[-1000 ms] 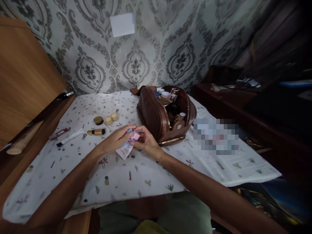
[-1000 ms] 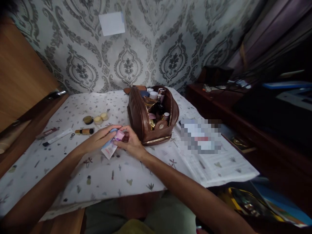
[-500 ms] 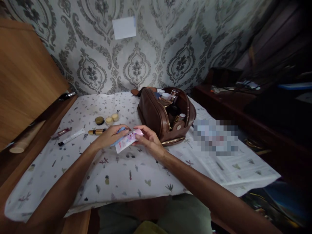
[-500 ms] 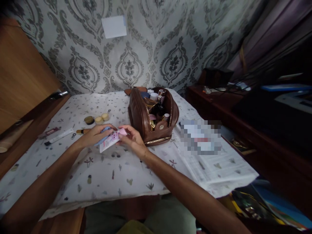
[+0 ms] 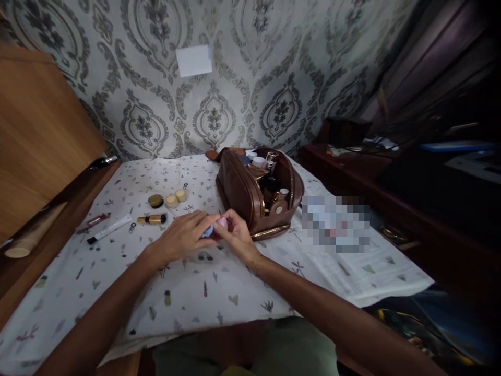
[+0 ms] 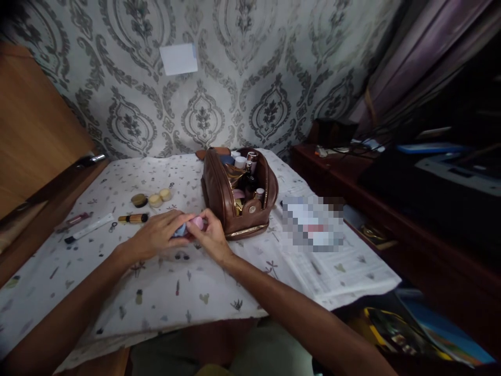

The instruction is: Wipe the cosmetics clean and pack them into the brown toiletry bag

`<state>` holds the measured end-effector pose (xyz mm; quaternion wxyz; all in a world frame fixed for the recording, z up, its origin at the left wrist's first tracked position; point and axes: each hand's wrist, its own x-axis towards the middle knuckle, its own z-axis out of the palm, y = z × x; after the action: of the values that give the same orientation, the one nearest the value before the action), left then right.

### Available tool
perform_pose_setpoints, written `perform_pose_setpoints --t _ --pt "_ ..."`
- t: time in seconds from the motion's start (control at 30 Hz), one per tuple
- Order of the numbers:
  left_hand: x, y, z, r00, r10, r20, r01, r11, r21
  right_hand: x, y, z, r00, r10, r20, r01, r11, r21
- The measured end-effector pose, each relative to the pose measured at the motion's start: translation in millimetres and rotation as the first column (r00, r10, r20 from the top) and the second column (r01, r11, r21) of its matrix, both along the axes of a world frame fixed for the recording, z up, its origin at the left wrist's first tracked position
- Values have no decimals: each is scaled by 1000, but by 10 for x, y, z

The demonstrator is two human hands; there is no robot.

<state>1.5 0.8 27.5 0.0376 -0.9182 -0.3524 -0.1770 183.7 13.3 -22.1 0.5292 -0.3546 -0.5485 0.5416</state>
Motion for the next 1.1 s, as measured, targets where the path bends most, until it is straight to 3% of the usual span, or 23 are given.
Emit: perform_pose_setpoints --t 0.1,0.27,0.4,0.53,0.63,0.73,0.8,0.9,1.0,1.03,1.1 --pt "-130 34 113 995 38 -96 -51 988 -145 -19 -30 18 990 114 -78 -120 989 -84" --pt "-214 33 239 985 88 -149 -140 914 -382 -27 -65 66 984 116 -132 -131 985 -110" --pt "-233 -2 314 992 95 -88 -126 854 -505 4 -108 119 983 153 -97 -160 985 -65" --pt "-246 -42 443 988 141 67 -67 768 -637 92 -217 219 982 185 -21 -185 983 9" --pt "-176 -66 491 931 235 278 -8 776 -631 285 -344 359 992 36 123 -62 975 212" --pt "13 -115 498 813 345 469 -1 807 -591 643 -482 565 952 -183 246 47 880 472" --pt "213 -171 513 779 350 520 51 792 -609 942 -558 728 932 -300 205 152 834 530" --pt "597 -260 556 819 307 485 162 687 -708 1366 -611 984 879 -474 52 388 774 501" --pt "990 -293 562 873 301 385 155 576 -803 1645 -587 1204 823 -567 -34 505 704 500" --pt "1098 -284 542 890 298 346 123 574 -810 1699 -568 1258 812 -582 -40 516 685 515" --pt "1255 -245 474 909 286 302 64 620 -782 1760 -521 1331 792 -610 -29 517 644 564"
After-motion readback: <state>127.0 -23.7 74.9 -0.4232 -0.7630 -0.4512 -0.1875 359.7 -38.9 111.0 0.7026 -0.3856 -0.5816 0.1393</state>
